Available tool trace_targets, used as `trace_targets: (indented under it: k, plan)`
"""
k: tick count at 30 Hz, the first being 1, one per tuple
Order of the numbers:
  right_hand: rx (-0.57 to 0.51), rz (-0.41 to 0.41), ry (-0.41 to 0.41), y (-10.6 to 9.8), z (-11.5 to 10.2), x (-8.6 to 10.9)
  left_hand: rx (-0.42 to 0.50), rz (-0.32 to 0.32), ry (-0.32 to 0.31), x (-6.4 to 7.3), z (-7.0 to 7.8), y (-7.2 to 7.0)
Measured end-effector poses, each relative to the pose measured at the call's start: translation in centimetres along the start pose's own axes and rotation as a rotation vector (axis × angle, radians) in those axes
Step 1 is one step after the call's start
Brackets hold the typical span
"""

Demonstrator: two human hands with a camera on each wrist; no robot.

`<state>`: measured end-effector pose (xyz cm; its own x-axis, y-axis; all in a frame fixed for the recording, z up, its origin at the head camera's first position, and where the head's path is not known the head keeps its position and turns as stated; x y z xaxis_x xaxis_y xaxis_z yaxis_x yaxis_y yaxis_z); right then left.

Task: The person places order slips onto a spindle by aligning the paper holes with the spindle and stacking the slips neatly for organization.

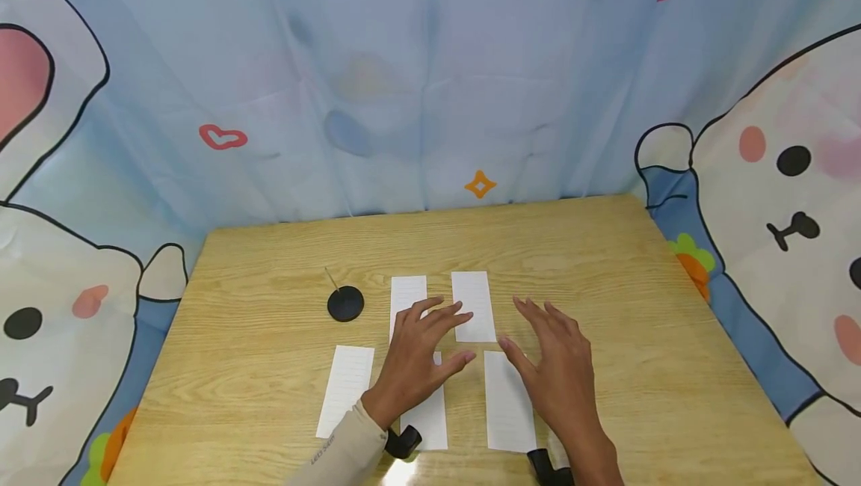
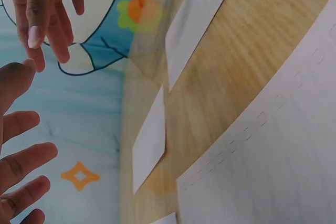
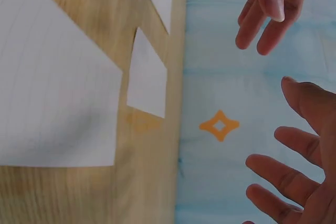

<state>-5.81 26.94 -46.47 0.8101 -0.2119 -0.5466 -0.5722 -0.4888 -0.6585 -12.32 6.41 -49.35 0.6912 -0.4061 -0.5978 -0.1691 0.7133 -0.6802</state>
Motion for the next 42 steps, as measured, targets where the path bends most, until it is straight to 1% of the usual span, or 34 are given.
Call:
trace_targets:
  k: [4,8,15,19,24,29,32,37,42]
  plan:
    - [-0.001,-0.007,-0.001,0.1,0.8,0.4,0.008,0.027,-0.001,0.7,0.3,0.2]
    - [0.0,-0.028,0.003,0.2,1.5,0.6,0.042,0.034,-0.022,1.5,0.6,0.4]
    - [-0.029,-0.067,-0.007,0.3,2.7,0.7,-0.012,0.082,0.007,2.8,1.7,1.0]
    - [-0.04,-0.082,-0.027,0.4,3.3,0.7,-0.006,0.103,-0.006,3.6,2.2,1.5]
    - [-0.055,-0.127,-0.025,0.7,3.9,0.8,-0.006,0.133,-0.016,4.4,2.6,2.0]
    - [-0.05,-0.171,-0.012,1.1,4.5,1.0,-0.005,0.129,-0.032,5.0,2.7,2.4]
    - [-0.048,-0.185,-0.017,1.5,4.9,1.2,-0.019,0.124,-0.017,5.4,2.8,2.7]
    - [-0.049,-0.205,-0.032,2.1,5.6,1.5,-0.002,0.099,-0.01,6.0,3.1,3.1]
    - [-0.02,-0.255,-0.003,2.6,6.2,1.8,0.008,0.076,-0.006,6.7,3.6,3.5]
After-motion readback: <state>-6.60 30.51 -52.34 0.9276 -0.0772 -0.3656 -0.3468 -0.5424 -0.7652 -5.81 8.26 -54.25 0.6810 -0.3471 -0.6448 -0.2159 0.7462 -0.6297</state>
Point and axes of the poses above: each hand's wrist, its own x-axis away from the middle knuckle, its own y-axis out of the palm, z = x × y, the point moved 3 cm from there along -x, towards the middle knuckle, and after that the axes turned 10 degrees about z, right-handed, at the moved point
